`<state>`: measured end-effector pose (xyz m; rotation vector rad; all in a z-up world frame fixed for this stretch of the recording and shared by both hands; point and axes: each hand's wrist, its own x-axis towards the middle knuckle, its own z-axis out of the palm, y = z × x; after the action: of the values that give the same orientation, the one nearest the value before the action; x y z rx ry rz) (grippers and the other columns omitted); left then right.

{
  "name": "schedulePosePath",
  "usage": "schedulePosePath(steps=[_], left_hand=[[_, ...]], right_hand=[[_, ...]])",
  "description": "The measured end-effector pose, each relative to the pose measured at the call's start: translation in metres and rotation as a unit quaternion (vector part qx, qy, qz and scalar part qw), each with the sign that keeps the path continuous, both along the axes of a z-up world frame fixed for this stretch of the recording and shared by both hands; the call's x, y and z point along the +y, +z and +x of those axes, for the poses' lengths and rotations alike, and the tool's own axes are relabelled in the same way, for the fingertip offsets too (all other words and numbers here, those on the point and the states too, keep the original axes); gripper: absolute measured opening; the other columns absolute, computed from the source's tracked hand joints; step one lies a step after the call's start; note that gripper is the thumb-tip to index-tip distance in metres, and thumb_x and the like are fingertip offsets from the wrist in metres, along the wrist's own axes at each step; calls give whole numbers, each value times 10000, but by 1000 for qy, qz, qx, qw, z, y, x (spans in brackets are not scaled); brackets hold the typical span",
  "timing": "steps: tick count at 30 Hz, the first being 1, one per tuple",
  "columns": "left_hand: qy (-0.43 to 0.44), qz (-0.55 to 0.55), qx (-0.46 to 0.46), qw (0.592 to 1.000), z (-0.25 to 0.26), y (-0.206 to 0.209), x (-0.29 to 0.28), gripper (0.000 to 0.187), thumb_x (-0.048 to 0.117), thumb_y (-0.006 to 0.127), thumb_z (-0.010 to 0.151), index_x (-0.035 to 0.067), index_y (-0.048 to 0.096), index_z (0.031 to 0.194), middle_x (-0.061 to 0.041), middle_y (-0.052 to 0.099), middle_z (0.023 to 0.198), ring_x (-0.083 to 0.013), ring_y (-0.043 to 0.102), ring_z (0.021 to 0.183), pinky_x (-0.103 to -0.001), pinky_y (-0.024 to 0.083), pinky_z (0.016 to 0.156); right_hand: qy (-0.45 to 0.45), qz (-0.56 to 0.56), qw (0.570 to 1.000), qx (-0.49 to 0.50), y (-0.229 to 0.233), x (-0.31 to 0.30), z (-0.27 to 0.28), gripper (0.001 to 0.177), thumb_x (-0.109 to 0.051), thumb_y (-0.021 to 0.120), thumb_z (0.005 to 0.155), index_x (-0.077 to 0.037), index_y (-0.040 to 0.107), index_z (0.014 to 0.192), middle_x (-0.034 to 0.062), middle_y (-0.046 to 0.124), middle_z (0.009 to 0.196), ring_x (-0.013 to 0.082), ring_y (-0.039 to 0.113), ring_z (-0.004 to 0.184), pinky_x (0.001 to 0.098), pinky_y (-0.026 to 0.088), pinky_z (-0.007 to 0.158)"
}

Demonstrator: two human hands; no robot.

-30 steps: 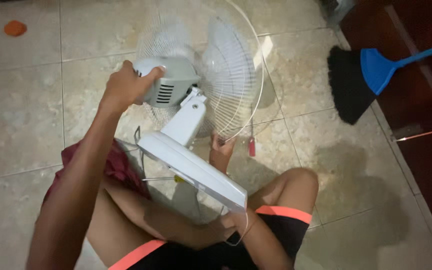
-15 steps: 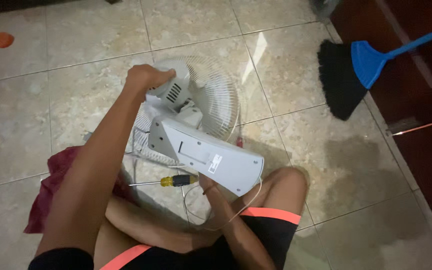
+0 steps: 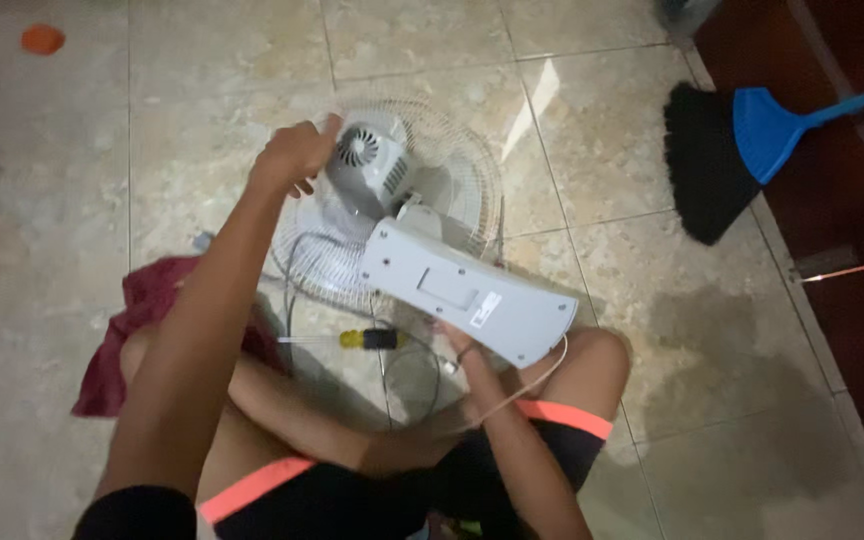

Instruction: The person sits on the floor and uses a screwdriver to remove and reattach screws on the back panel of a white pedestal fan. They repeatedly loosen and tighten screws, reposition the fan, and handle the fan's base and rear housing throughout the clip.

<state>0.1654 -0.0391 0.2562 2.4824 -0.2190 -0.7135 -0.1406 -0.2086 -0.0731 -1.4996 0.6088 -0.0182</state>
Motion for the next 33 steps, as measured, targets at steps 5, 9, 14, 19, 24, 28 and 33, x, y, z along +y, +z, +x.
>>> schedulePosePath(steps=[5, 9, 14, 19, 24, 28, 33], left_hand=[[75, -215, -316, 921, -71, -91, 88, 622, 521, 450, 1129, -66, 642, 1208, -271, 715, 948, -448, 699, 890, -528, 535, 789], [100, -164, -202, 961, -201, -174, 121, 443, 379, 573, 1005, -35, 646, 1147, -289, 700, 930, -450, 708, 876, -524, 554, 745], [-98, -4, -104, 990, -285, -205, 115, 444, 406, 633, 938, 60, 600, 1214, -248, 680, 1096, -452, 685, 1006, -540, 557, 845], [-127, 42, -96, 986, -297, -200, 96, 425, 335, 660, 884, 37, 595, 1179, -228, 649, 1151, -443, 651, 1077, -555, 533, 888], [-269, 82, -45, 959, -317, -215, 82, 412, 360, 634, 907, 45, 643, 1173, -207, 693, 1157, -385, 688, 1083, -522, 547, 914], [-315, 29, -28, 948, -342, -226, 68, 319, 318, 606, 929, 59, 718, 1078, -209, 731, 1071, -384, 730, 982, -501, 584, 833], [-304, 89, -58, 947, -351, -207, 51, 277, 344, 636, 897, 109, 757, 980, -168, 757, 984, -342, 754, 915, -471, 598, 756]], right_hand=[[85, -376, 915, -119, 51, -20, -9, 533, -425, 559, 1025, 44, 629, 1269, 250, 670, 1230, 429, 650, 1071, 500, 532, 941], [164, -398, 889, 155, 133, 11, -42, 446, -450, 615, 975, -22, 682, 1080, 225, 717, 1101, 397, 682, 997, 491, 533, 885], [178, -486, 855, 40, 179, 75, -78, 333, -266, 743, 822, 12, 631, 967, 248, 669, 966, 439, 667, 864, 516, 517, 714], [108, -500, 859, -3, 132, 67, -78, 165, -86, 732, 759, -4, 661, 884, 204, 677, 861, 419, 680, 837, 503, 534, 753], [48, -99, 991, 77, 92, 61, -49, 229, -19, 608, 854, 19, 627, 1079, 108, 697, 938, 294, 737, 774, 413, 646, 652], [6, 251, 968, -20, 94, 72, -58, 216, -66, 673, 945, 19, 637, 1140, 102, 676, 1008, 229, 712, 836, 351, 633, 732], [-62, 274, 958, -63, 82, 65, -84, 231, -75, 663, 954, -6, 614, 1169, 55, 667, 1057, 170, 673, 912, 355, 582, 795]])
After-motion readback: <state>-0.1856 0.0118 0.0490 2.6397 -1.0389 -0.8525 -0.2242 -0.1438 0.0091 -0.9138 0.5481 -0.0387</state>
